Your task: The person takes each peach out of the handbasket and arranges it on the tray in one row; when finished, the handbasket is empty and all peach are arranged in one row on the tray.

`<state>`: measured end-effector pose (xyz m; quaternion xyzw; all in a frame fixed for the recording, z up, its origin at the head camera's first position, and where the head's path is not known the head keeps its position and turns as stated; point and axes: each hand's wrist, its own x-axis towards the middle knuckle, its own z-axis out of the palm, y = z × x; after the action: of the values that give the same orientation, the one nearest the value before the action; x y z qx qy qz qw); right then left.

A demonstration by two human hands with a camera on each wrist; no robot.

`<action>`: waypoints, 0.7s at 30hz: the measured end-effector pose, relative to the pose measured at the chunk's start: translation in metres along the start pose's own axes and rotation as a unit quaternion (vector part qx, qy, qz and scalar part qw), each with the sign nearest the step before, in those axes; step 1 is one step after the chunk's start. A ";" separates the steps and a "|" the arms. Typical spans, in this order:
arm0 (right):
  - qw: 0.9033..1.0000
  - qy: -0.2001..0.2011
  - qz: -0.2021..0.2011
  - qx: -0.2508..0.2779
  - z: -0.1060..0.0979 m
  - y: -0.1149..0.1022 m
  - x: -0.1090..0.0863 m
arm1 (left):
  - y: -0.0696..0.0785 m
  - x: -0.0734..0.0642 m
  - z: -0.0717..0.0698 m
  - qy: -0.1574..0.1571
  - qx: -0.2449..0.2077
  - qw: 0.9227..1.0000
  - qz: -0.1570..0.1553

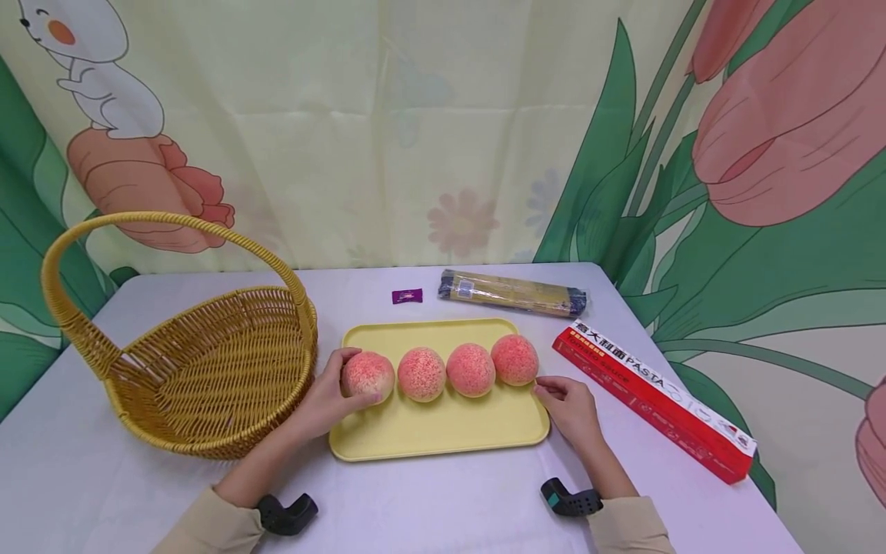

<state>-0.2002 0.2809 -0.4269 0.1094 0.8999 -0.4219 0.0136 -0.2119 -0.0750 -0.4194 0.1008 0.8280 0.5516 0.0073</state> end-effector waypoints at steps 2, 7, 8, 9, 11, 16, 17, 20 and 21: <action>1.000 -0.002 0.003 0.002 0.001 -0.001 0.001 | 0.000 0.000 0.000 0.002 0.004 1.000 0.003; 1.000 -0.007 0.000 0.003 0.004 -0.002 0.005 | 0.008 -0.005 -0.002 -0.001 0.055 0.998 -0.002; 1.000 -0.011 -0.002 0.003 0.004 -0.002 0.005 | 0.011 -0.007 -0.003 -0.004 0.070 0.998 -0.004; 1.000 -0.017 -0.004 0.005 0.003 -0.002 0.006 | 0.015 -0.010 -0.004 -0.009 0.082 0.997 -0.005; 1.000 -0.027 -0.005 0.009 -0.001 0.001 0.005 | 0.024 -0.019 -0.007 -0.017 0.107 0.994 0.001; 1.000 -0.017 0.002 -0.002 -0.019 0.011 -0.004 | 0.042 -0.052 -0.027 0.006 0.116 0.992 0.050; 1.000 -0.008 0.004 -0.007 -0.022 0.012 -0.007 | 0.043 -0.058 -0.032 0.019 0.110 0.992 0.060; 1.000 0.018 0.008 -0.016 -0.031 0.012 -0.014 | 0.044 -0.072 -0.046 0.071 0.079 0.990 0.098; 0.999 0.028 0.009 -0.013 -0.033 0.011 -0.016 | 0.044 -0.075 -0.051 0.090 0.075 0.987 0.110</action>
<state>-0.1802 0.3098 -0.4126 0.1294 0.9043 -0.4069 -0.0062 -0.1374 -0.1180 -0.3668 0.1418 0.8481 0.4921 -0.1357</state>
